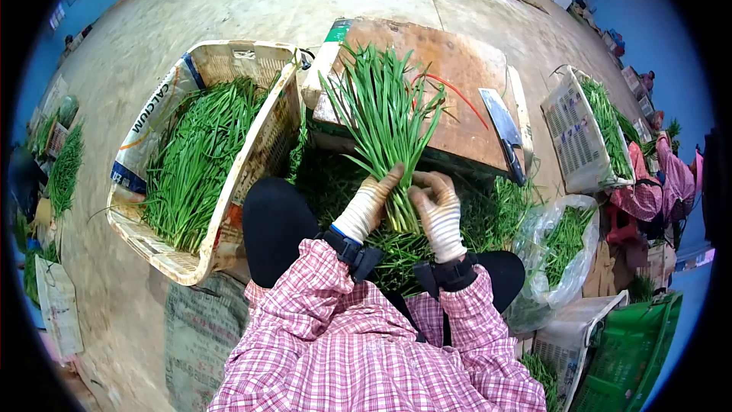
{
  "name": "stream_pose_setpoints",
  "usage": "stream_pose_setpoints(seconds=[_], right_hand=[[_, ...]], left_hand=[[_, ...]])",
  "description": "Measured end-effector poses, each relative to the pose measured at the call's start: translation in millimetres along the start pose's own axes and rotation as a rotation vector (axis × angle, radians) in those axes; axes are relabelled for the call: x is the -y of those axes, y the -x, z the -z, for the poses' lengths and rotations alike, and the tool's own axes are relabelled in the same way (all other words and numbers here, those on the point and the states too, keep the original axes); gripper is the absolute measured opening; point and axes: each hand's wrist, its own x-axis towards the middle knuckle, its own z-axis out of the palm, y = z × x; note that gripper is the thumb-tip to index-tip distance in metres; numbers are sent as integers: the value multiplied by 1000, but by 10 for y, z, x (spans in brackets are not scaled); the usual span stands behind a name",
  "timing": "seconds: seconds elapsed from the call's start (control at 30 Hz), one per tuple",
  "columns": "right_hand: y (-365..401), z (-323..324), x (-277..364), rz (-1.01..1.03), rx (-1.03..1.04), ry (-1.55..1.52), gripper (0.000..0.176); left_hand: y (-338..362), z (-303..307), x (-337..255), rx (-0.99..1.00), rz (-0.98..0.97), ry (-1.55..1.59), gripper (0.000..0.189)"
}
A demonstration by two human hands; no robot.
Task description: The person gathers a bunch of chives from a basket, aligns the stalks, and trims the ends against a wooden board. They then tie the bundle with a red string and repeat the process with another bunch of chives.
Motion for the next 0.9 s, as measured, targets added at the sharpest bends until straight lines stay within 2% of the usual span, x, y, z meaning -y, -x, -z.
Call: stream_pose_setpoints(seconds=[0.03, 0.1, 0.2, 0.3, 0.33, 0.37, 0.43, 0.47, 0.5, 0.57, 0.6, 0.63, 0.7, 0.73, 0.83, 0.87, 0.9], right_hand=[[-39, 5, 19, 83, -10, -8, 19], [-97, 57, 129, 77, 64, 164, 27], [-125, 90, 120, -98, 60, -44, 55], [-46, 119, 103, -101, 107, 370, 85], [-20, 120, 158, -196, 212, 458, 99], [23, 116, 233, -241, 294, 396, 92], [-25, 59, 8, -203, 396, 56, 87], [-5, -17, -118, -144, 297, -95, 72], [-25, -21, -136, -231, 279, -56, 67], [-70, -28, -168, -405, 241, 21, 58], [-92, -61, -239, -354, 241, 30, 48], [-126, -33, -297, -366, 290, 28, 53], [-90, 32, -268, -198, 236, -7, 49], [-92, 76, -133, -191, 226, 98, 45], [-63, 223, 156, -76, 216, 8, 39], [-55, 329, 311, -299, 331, -94, 33], [-36, 401, 379, -294, 373, -204, 28]], left_hand=[[-33, 58, 19, 21, 13, 4, 42], [-91, 84, 49, -10, 29, 24, 41], [-120, 89, 63, -66, 57, -21, 43], [-129, 84, 113, -19, 23, 26, 49], [-125, 81, 124, -38, 17, -13, 57], [-122, 63, 138, -8, 2, -47, 57], [-105, 19, 169, 54, -37, -115, 59], [-113, 39, 193, 106, -7, -104, 63], [-133, 61, 223, 100, 17, -124, 69], [-152, 149, 253, 240, -96, -202, 76], [-140, 132, 227, 281, -59, -202, 83], [-121, 72, 250, 259, -140, -174, 81], [-12, -28, 198, 189, -166, -316, 79], [11, -82, 202, 182, -156, -273, 70], [15, -255, 124, 254, -28, -248, 64], [9, -355, 43, 330, -109, -244, 60], [20, -462, -81, 358, -85, -187, 64]])
